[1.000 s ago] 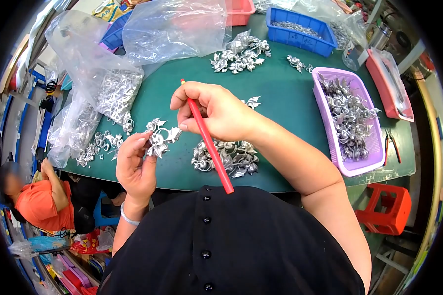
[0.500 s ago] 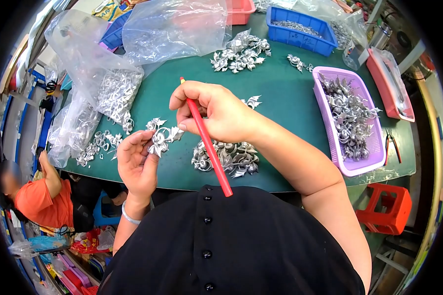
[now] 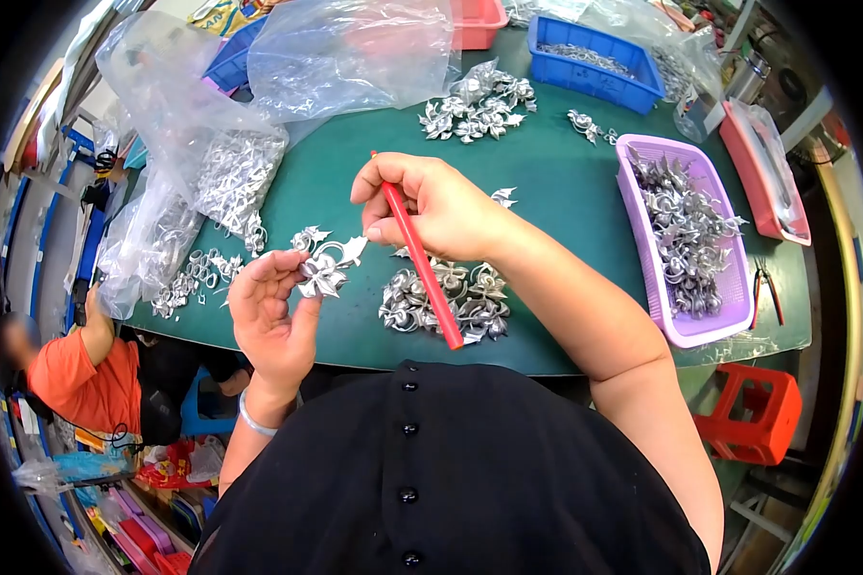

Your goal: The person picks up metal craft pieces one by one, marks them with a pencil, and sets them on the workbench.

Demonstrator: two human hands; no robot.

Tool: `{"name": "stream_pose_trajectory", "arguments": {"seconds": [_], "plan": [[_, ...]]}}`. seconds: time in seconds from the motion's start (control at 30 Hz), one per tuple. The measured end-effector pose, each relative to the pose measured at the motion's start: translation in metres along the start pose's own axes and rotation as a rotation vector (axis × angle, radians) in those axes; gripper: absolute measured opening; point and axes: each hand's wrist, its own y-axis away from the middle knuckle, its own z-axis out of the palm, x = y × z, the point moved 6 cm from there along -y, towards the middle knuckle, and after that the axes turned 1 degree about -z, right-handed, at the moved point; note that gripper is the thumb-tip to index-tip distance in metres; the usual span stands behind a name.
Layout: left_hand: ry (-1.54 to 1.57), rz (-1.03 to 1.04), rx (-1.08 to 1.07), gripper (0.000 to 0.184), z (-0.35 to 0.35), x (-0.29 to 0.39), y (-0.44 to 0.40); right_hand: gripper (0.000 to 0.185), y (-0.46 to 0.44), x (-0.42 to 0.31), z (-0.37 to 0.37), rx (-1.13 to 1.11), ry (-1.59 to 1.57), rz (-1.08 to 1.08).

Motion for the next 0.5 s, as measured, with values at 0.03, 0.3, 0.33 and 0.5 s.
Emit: {"name": "stream_pose_trajectory", "arguments": {"seconds": [0.03,0.3,0.33,0.5], "plan": [[-0.042,0.025,-0.004,0.053,0.0005,0.0011,-0.0003,0.025,-0.0004,0.0022,-0.0007,-0.003,-0.02,0.01],[-0.194,0.137,-0.021,0.06,0.0052,0.0096,-0.0023,0.026,-0.0019,0.0056,-0.004,-0.032,-0.09,0.017],[-0.197,0.132,-0.022,0.059,0.0051,0.0099,-0.0025,0.026,-0.0018,0.0054,-0.0041,-0.033,-0.094,0.019],[-0.173,0.086,-0.07,0.058,0.0053,0.0085,-0.0008,0.025,-0.0016,0.0045,-0.0044,-0.032,-0.088,0.01]]}}
